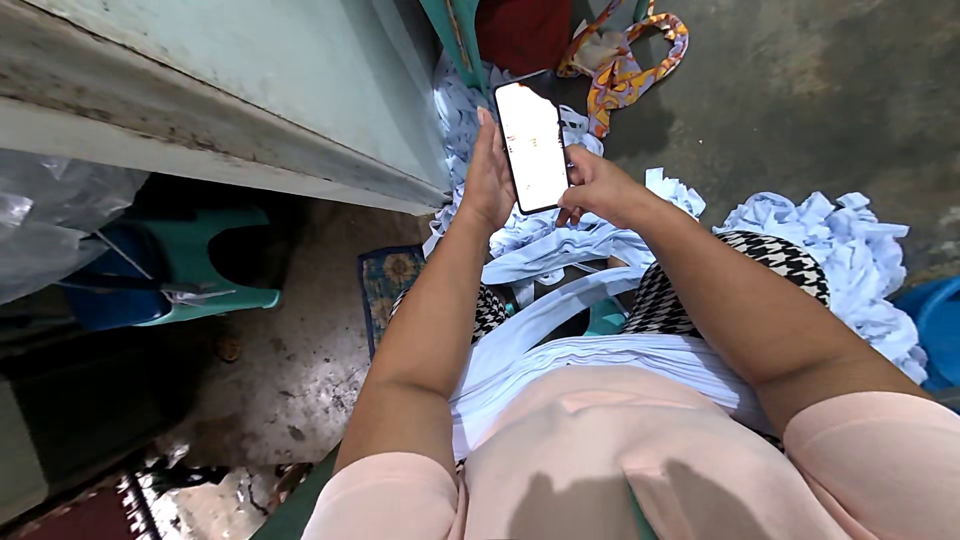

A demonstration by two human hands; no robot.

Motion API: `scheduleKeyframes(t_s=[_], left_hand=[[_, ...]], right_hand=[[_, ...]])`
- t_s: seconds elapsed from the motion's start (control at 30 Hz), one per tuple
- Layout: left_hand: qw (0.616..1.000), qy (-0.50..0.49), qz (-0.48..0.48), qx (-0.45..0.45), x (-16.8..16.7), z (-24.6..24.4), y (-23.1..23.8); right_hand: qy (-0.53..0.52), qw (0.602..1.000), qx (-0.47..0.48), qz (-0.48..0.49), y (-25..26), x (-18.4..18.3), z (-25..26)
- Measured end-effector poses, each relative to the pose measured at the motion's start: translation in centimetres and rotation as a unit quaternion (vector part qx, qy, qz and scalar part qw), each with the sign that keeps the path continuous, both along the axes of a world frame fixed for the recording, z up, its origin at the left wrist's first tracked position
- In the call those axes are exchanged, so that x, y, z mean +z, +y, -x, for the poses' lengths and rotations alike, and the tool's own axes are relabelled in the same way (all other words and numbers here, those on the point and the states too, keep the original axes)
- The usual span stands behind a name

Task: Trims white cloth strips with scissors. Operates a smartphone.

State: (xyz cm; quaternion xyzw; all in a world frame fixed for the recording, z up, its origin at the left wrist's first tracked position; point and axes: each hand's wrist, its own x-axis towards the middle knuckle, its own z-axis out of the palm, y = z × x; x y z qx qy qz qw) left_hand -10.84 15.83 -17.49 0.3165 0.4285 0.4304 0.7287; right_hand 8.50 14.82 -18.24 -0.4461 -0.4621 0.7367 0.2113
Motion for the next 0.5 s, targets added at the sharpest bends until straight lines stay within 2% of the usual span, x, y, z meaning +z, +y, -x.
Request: scheduleKeyframes(t_s=[0.17, 0.33, 0.5], left_hand=[[0.999, 0.031, 0.022, -0.015, 0.4, -0.3, -0.3], [0.994, 0.034, 0.011, -0.105, -0.3, -1.0, -1.1], [0.990, 0.045, 0.007, -0.136, -0.5, -1.5, -1.3]], right_hand=[[-0.050, 0.997, -0.031, -0.057, 0.3, 0.5, -0.1], [-0.037, 0.992, -0.107, -0.054, 0.6, 0.5, -0.3], [-0.040, 0.987, -0.148, -0.038, 1.0, 0.0, -0.6]])
